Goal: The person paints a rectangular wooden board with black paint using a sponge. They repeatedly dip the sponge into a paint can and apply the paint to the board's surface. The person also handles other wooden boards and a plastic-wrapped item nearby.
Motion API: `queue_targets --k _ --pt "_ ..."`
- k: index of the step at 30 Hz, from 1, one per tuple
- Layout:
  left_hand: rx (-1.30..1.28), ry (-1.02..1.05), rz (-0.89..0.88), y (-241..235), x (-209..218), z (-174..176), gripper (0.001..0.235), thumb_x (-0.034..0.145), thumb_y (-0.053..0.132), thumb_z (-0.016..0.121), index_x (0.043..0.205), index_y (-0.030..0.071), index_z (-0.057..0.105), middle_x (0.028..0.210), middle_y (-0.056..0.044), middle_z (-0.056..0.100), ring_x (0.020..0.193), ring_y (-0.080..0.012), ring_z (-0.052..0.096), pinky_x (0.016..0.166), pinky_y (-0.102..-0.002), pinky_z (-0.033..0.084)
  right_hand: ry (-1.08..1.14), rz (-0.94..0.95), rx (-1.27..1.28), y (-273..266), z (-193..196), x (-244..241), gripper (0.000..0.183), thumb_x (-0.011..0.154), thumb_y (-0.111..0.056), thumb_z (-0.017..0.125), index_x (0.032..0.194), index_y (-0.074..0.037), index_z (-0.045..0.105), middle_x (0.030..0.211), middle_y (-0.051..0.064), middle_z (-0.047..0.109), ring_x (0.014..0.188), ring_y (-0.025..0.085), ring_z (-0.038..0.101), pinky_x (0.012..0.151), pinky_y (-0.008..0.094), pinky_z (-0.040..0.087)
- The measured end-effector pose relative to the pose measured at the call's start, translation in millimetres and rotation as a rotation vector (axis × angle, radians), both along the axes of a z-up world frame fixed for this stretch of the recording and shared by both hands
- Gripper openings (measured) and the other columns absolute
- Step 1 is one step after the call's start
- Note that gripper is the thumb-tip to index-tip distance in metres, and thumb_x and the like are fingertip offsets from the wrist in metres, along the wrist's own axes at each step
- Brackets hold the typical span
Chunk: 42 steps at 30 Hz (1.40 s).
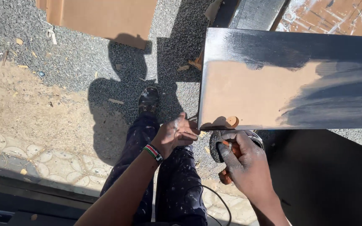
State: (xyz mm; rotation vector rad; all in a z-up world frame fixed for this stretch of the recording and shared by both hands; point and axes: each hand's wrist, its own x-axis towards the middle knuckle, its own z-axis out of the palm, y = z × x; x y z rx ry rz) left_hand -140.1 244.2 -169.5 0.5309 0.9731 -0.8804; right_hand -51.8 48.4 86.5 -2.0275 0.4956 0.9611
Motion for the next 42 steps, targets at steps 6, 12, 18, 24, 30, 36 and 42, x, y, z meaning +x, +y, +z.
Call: queue_targets --k 6,12,18,24,30,36,42 --pt "0.099 -0.126 -0.292 -86.2 -25.1 47.1 0.071 0.118 0.06 0.051 0.14 0.002 0.084 0.121 -0.027 0.089 0.109 -0.0367 0.085 0.1 -0.045 0.067 0.041 -0.444 -0.29 -109.2 -35.2 -75.1 0.007 0.111 -0.015 0.08 0.114 -0.009 0.083 0.076 0.011 0.079 0.049 0.033 0.082 0.05 0.034 0.051" --pt "0.151 -0.233 -0.402 -151.4 -50.5 -14.5 0.058 0.118 0.048 0.067 0.144 -0.002 0.079 0.114 -0.032 0.09 0.103 -0.0414 0.09 0.094 -0.052 0.072 0.07 -0.599 -0.314 -231.4 -160.3 -186.8 0.037 0.098 -0.014 0.09 0.133 -0.001 0.087 0.07 0.023 0.078 0.062 0.035 0.084 0.059 0.048 0.068" --pt "0.27 -0.345 -0.434 -196.5 -63.2 -61.9 0.053 0.117 0.046 0.071 0.139 -0.001 0.082 0.1 -0.031 0.089 0.095 -0.0372 0.092 0.091 -0.045 0.073 0.011 -0.433 -0.398 -241.8 -297.1 -216.3 0.052 0.098 -0.032 0.086 0.148 -0.016 0.086 0.109 0.022 0.088 0.117 0.05 0.083 0.098 0.064 0.065" --pt "0.232 -0.321 -0.446 -200.4 -74.9 -86.7 0.058 0.116 0.047 0.071 0.143 -0.004 0.08 0.107 -0.032 0.089 0.091 -0.0333 0.091 0.085 -0.044 0.077 0.004 -0.498 -0.431 -233.9 -331.1 -225.7 0.046 0.104 -0.026 0.084 0.148 -0.014 0.086 0.124 0.027 0.088 0.126 0.053 0.08 0.099 0.066 0.065" --pt "0.199 -0.285 -0.472 -209.3 -75.7 -109.1 0.048 0.112 0.041 0.075 0.137 0.002 0.086 0.108 -0.026 0.091 0.09 -0.0281 0.091 0.082 -0.041 0.075 0.142 -0.922 -0.114 -232.1 -254.1 -254.5 0.045 0.106 -0.003 0.083 0.15 0.005 0.078 0.092 0.033 0.083 0.058 0.041 0.084 0.054 0.049 0.071" --pt "0.083 -0.277 -0.495 -213.2 -58.5 -126.8 0.055 0.114 0.04 0.071 0.143 -0.005 0.082 0.112 -0.03 0.09 0.09 -0.0282 0.09 0.086 -0.04 0.075 0.192 -1.186 0.103 -236.9 -210.7 -241.9 0.041 0.097 0.013 0.083 0.138 0.011 0.083 0.098 0.037 0.084 0.072 0.05 0.087 0.044 0.053 0.066" --pt "0.153 -0.422 -0.42 -218.4 -82.2 -151.8 0.05 0.113 0.038 0.078 0.139 -0.005 0.082 0.104 -0.03 0.088 0.084 -0.0292 0.089 0.078 -0.041 0.075 0.125 -0.631 -0.342 -254.2 -270.9 -208.3 0.044 0.101 -0.022 0.095 0.143 -0.01 0.088 0.122 0.029 0.088 0.124 0.054 0.083 0.098 0.061 0.068"
